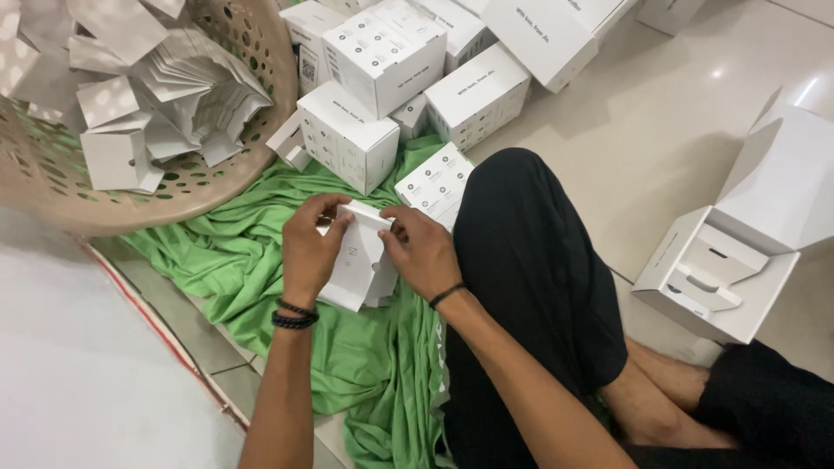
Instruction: The person packages electronic items and documentation into small white boxes.
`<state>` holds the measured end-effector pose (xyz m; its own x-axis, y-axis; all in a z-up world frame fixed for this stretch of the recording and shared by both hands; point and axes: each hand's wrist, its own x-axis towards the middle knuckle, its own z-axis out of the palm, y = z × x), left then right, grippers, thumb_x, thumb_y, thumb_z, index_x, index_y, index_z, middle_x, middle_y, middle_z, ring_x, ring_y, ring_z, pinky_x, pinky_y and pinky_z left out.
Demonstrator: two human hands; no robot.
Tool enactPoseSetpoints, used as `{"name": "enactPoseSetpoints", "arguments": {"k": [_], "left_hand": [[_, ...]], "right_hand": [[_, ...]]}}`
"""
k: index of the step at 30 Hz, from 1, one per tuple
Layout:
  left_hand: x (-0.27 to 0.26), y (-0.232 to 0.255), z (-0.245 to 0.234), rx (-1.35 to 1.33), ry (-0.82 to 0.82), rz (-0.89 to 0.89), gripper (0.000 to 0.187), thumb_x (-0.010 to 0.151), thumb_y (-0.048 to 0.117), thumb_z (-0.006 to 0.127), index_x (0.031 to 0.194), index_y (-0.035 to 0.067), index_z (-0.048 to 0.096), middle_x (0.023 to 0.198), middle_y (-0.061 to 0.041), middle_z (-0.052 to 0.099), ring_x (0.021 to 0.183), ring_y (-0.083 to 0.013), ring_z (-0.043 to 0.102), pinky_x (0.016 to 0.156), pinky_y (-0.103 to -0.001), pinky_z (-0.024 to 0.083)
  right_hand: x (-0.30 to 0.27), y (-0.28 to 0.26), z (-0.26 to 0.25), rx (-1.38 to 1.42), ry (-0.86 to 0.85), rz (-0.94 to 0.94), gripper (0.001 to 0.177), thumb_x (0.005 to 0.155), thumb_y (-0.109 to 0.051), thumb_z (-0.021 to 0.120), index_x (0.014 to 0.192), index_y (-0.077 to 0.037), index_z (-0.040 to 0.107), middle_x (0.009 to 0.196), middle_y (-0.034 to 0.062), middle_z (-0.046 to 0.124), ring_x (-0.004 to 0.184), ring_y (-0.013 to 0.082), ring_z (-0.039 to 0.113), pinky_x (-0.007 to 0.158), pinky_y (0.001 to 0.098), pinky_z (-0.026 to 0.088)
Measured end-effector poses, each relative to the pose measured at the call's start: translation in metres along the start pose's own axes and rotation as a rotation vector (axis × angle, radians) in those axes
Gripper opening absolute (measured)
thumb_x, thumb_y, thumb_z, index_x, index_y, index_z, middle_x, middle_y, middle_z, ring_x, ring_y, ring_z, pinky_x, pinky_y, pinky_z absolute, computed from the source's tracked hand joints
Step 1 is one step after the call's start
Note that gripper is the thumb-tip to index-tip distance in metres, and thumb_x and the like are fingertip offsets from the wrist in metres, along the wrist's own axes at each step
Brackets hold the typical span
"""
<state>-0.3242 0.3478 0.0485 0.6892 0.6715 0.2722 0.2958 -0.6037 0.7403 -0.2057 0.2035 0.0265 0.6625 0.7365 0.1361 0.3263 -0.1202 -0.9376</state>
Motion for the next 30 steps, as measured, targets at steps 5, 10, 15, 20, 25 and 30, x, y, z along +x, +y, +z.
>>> {"name": "enactPoseSetpoints", "arguments": {"k": [5, 10, 15, 20, 25, 30], "left_hand": [[0.007, 0.126, -0.018, -0.037, -0.067, 0.153, 0.038, 0.093, 0.015, 0.076, 0.129, 0.006, 0.067, 0.11, -0.01, 0.074, 0.099, -0.0228, 0.072, 0.089, -0.035, 0.057], [0.0, 0.203, 0.034, -0.008, -0.037, 0.554, 0.062, 0.094, 0.03, 0.083, 0.145, 0.007, 0.056, 0.139, -0.014, 0.064, 0.131, -0.0316, 0.062, 0.111, -0.042, 0.051], [-0.004, 0.257, 0.167, -0.166, -0.242, 0.766, 0.087, 0.081, 0.045, 0.089, 0.148, 0.008, 0.048, 0.139, -0.014, 0.062, 0.13, -0.0345, 0.06, 0.111, -0.045, 0.05], [0.002, 0.278, 0.269, -0.352, -0.588, 0.743, 0.095, 0.08, 0.04, 0.089, 0.154, 0.004, 0.041, 0.142, -0.019, 0.06, 0.127, -0.0349, 0.062, 0.105, -0.042, 0.054], [0.013, 0.275, 0.324, -0.377, -0.882, 0.72, 0.101, 0.076, 0.039, 0.09, 0.154, 0.002, 0.038, 0.144, -0.021, 0.058, 0.126, -0.0334, 0.063, 0.1, -0.039, 0.057], [0.026, 0.247, 0.361, -0.295, -1.037, 0.609, 0.094, 0.077, 0.031, 0.088, 0.151, -0.001, 0.041, 0.143, -0.022, 0.059, 0.129, -0.0308, 0.062, 0.105, -0.038, 0.055]], "right_hand": [[-0.026, -0.034, -0.097, 0.118, 0.381, -0.107, 0.018, 0.095, -0.009, 0.076, 0.112, -0.003, 0.074, 0.093, 0.0103, 0.076, 0.077, 0.0117, 0.071, 0.07, 0.0257, 0.057], [-0.058, -0.012, -0.218, 0.386, 0.781, -0.119, 0.018, 0.102, -0.006, 0.074, 0.114, 0.006, 0.07, 0.093, 0.009, 0.073, 0.079, 0.012, 0.07, 0.076, 0.0277, 0.063], [-0.118, 0.045, -0.309, 0.437, 1.132, -0.094, 0.016, 0.098, -0.004, 0.075, 0.11, 0.006, 0.071, 0.087, 0.0072, 0.072, 0.075, 0.0119, 0.068, 0.072, 0.0312, 0.065], [-0.17, 0.115, -0.348, 0.414, 1.315, 0.054, 0.015, 0.098, -0.007, 0.074, 0.106, 0.005, 0.071, 0.084, 0.0069, 0.071, 0.07, 0.0115, 0.067, 0.068, 0.0278, 0.062], [-0.195, 0.174, -0.342, 0.467, 1.35, 0.234, 0.016, 0.093, -0.008, 0.075, 0.102, 0.005, 0.07, 0.08, 0.0077, 0.071, 0.064, 0.0134, 0.067, 0.062, 0.0284, 0.06], [-0.192, 0.177, -0.339, 0.404, 1.29, 0.276, 0.015, 0.092, -0.005, 0.074, 0.098, 0.008, 0.071, 0.08, 0.0103, 0.072, 0.063, 0.0135, 0.068, 0.06, 0.0273, 0.061]]}}
